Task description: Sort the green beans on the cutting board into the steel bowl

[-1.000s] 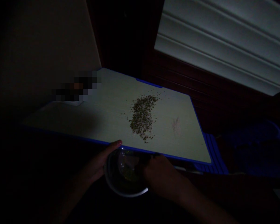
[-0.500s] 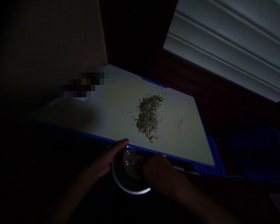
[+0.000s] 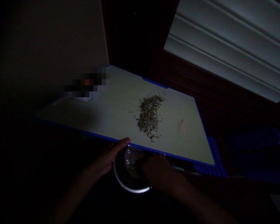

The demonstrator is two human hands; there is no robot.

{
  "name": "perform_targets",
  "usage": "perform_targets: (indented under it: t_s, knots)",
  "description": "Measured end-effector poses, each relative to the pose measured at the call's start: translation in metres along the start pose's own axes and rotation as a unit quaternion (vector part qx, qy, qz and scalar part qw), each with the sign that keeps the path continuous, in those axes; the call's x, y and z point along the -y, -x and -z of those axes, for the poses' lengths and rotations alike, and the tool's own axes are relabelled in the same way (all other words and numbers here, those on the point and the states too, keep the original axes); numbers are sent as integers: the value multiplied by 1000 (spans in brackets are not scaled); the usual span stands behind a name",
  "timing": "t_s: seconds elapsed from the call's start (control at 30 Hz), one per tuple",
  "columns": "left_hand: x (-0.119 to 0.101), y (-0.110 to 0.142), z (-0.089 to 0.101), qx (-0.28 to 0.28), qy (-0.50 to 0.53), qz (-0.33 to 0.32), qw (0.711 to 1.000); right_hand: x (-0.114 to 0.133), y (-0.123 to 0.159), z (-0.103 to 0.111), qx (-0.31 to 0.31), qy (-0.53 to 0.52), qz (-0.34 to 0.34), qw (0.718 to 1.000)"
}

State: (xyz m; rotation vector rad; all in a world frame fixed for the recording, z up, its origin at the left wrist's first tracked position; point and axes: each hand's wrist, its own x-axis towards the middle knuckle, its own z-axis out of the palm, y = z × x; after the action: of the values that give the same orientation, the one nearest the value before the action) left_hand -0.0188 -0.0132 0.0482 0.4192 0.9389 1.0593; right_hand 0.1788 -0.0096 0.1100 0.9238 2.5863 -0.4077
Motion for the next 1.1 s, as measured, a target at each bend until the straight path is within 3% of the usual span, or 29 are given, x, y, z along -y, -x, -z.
perform_targets:
  t_s: [0.1,0.2,0.27,0.37,0.47,0.57,0.67,0.77,0.87,0.93,1.03,1.1]
  knots:
    - [0,0,0,14,-4,15,1000,-6,11,8,-4,-91,3,996]
    - [2,-2,1,29,8,20,999,-18,27,12,-58,-237,-59,968]
    - [3,-4,2,34,16,15,999,-26,36,9,-66,-377,-88,920]
    - [4,-6,3,31,15,14,999,-35,43,-1,-57,-593,-75,799]
    - [4,-7,3,25,10,15,1000,-40,45,-10,-55,-712,-35,699]
    - [5,-6,4,33,1,13,999,-43,45,-12,-68,-766,-9,639]
    - [5,-7,4,33,-1,13,999,-46,45,-10,-91,-787,9,611]
    - [6,-8,5,28,7,12,1000,-49,44,-12,-87,-791,27,605]
    - [8,-9,6,25,17,14,999,-52,47,-8,-99,-772,15,628]
    - [8,-9,6,20,20,16,999,-60,52,2,-138,-722,-30,677]
    - [8,-8,6,22,17,5,1000,-88,58,28,-274,-533,-167,782]
    - [7,-8,7,20,16,0,1000,-114,59,43,-341,-432,-252,796]
